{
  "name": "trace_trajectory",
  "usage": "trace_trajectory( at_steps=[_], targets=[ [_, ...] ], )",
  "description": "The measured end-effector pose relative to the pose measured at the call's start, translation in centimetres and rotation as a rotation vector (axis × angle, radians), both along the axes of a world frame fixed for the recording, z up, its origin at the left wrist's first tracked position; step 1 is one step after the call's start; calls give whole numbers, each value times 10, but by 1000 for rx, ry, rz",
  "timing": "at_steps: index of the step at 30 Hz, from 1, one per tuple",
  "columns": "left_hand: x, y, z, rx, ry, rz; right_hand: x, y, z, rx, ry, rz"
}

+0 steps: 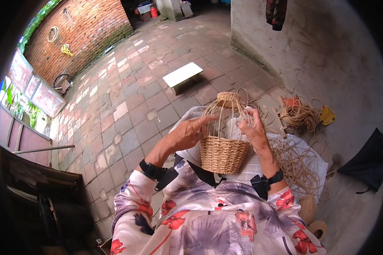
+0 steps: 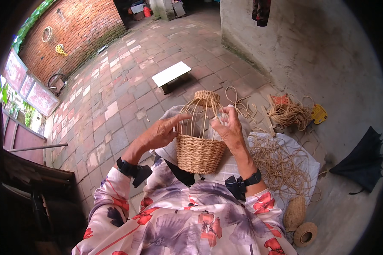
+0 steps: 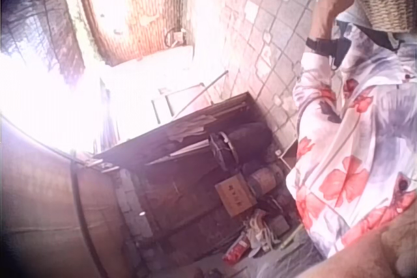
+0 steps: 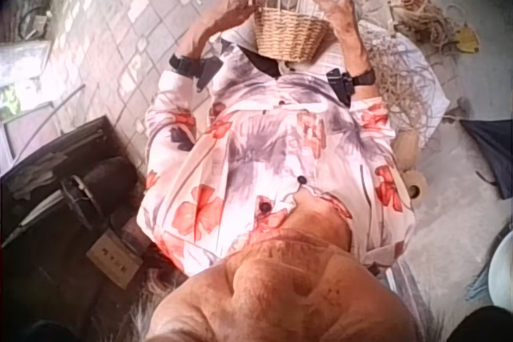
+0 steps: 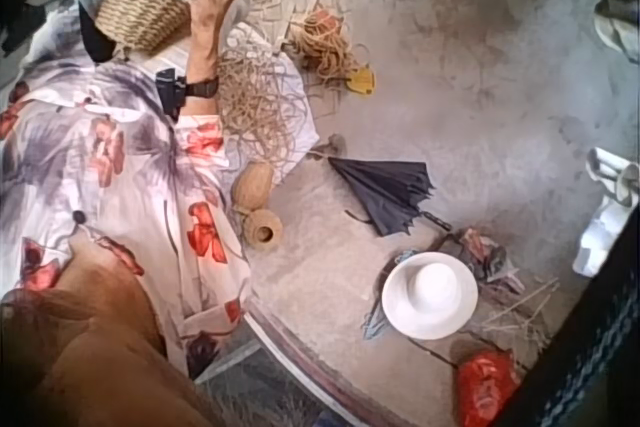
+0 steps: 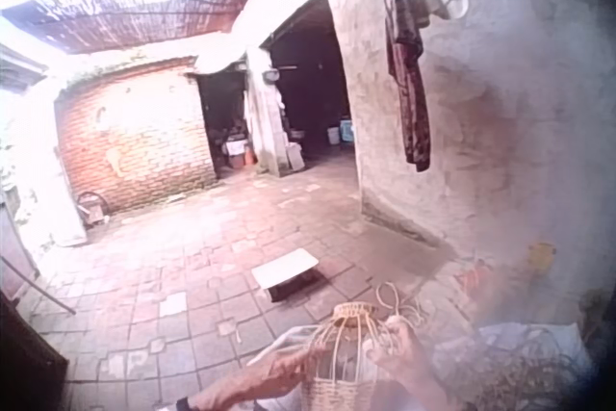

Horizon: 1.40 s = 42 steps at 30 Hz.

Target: The recorder is weaving a basket using long wicker-like strips.

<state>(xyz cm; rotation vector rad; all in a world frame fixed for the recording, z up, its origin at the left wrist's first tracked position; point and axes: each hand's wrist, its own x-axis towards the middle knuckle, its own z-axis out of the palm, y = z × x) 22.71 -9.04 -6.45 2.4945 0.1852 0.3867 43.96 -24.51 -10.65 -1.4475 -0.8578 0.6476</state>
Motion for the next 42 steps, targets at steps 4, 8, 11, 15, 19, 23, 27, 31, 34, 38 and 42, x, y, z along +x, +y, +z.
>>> trace_trajectory(
  at_steps=[4,8,11,15,19,23,27,31,34,38,42],
  targets=[
    [-10,-24,12,72,-62,230,4,-1,2,-1,105,5],
    [-16,-28,-4,88,-123,294,19,-1,-16,-9,-128,-30],
    [-20,-32,3,-76,-128,240,21,-5,-9,-41,-188,-18],
    [-13,-44,18,-168,-116,158,35,-13,-8,-100,-384,-12],
    [-2,-55,20,-78,-120,178,43,-15,-22,-135,-761,-109],
    [3,-52,14,-51,-101,195,59,-17,-53,-52,-293,-45],
    [-1,-50,9,-110,-129,182,13,-16,21,38,-405,-292],
    [5,-62,18,-41,-183,134,-36,2,50,116,-769,-235],
    [14,-70,19,26,-185,142,-43,8,52,16,-951,-218],
    [2,-85,23,-177,-277,151,-31,5,45,-78,-798,-127],
    [-35,-96,7,-816,47,254,-10,-13,41,-56,-547,-121]
  ],
)
